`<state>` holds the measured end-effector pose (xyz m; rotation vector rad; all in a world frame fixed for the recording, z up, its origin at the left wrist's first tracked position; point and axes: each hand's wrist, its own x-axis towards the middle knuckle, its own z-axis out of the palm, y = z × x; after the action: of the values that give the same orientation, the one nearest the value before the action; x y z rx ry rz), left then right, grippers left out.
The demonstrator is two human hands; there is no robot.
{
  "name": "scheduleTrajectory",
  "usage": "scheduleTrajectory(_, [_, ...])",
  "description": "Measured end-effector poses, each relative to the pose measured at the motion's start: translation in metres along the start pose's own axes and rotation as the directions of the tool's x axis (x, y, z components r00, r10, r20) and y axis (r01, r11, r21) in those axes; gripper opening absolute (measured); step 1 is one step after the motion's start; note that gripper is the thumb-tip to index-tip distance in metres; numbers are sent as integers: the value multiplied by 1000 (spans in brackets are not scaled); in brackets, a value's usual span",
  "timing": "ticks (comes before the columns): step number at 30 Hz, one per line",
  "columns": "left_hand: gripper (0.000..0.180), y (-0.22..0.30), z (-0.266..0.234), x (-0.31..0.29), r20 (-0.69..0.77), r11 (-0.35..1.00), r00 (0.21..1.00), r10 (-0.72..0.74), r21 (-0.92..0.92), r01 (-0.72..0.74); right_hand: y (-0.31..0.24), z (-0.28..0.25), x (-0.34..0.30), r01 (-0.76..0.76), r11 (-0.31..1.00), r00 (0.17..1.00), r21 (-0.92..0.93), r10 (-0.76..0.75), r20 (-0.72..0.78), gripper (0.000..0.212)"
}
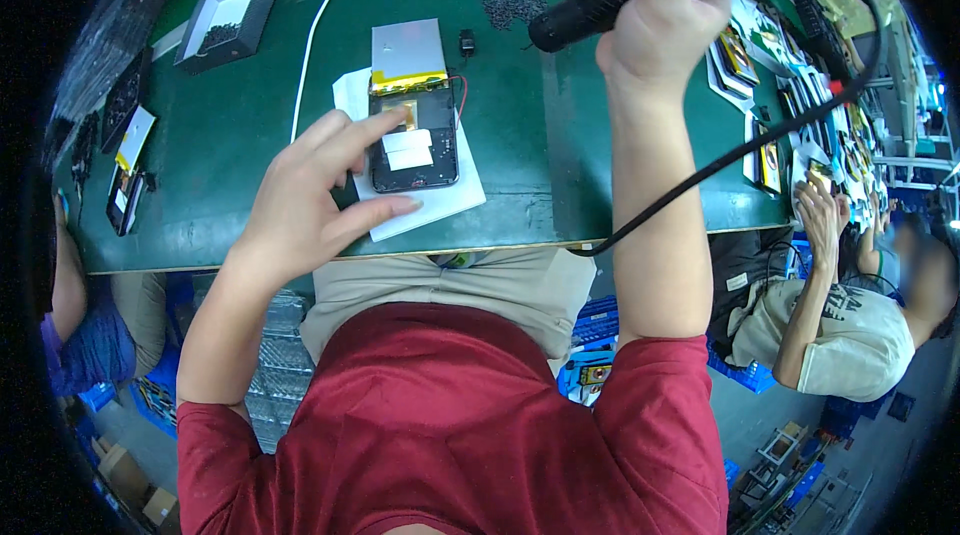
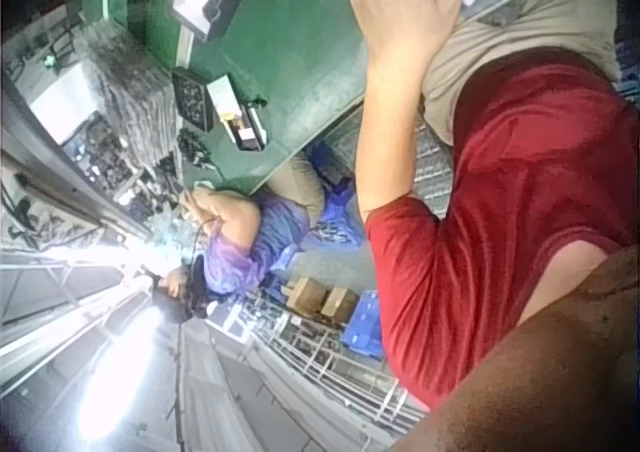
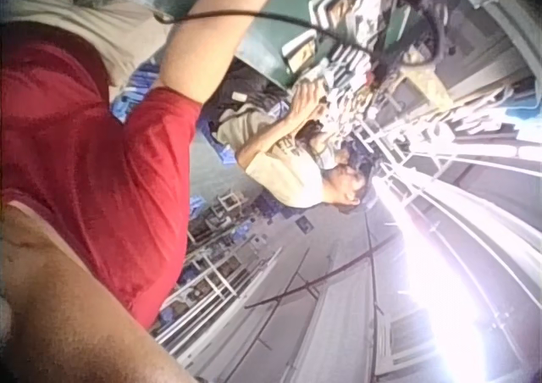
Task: Assemble an electronic device by installing components and fastening them with an electric screwdriver on an assembly line.
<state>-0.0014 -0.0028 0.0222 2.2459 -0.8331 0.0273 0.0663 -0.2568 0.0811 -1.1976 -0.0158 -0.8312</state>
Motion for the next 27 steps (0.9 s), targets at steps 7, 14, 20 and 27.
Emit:
scheduleTrajectory(7, [26, -7, 4, 41, -259, 974, 944, 205, -42, -223, -43, -19, -5, -235, 940, 789, 248, 35, 613, 42])
scheduleTrajectory(14, [11, -8, 3, 43, -300, 948, 920, 251, -118, -297, -41, -8, -12, -324, 869, 702, 373, -43, 711, 40])
scheduleTrajectory(20, [8, -13, -6, 31, -236, 945, 951, 199, -211, -250, -45, 5, -28, -285, 872, 728, 398, -73, 681, 37])
scheduleTrajectory(27, [8, -21, -3, 26, -316, 925, 914, 255, -197, -326, -44, 15, -43, -210, 908, 801, 362, -52, 596, 30])
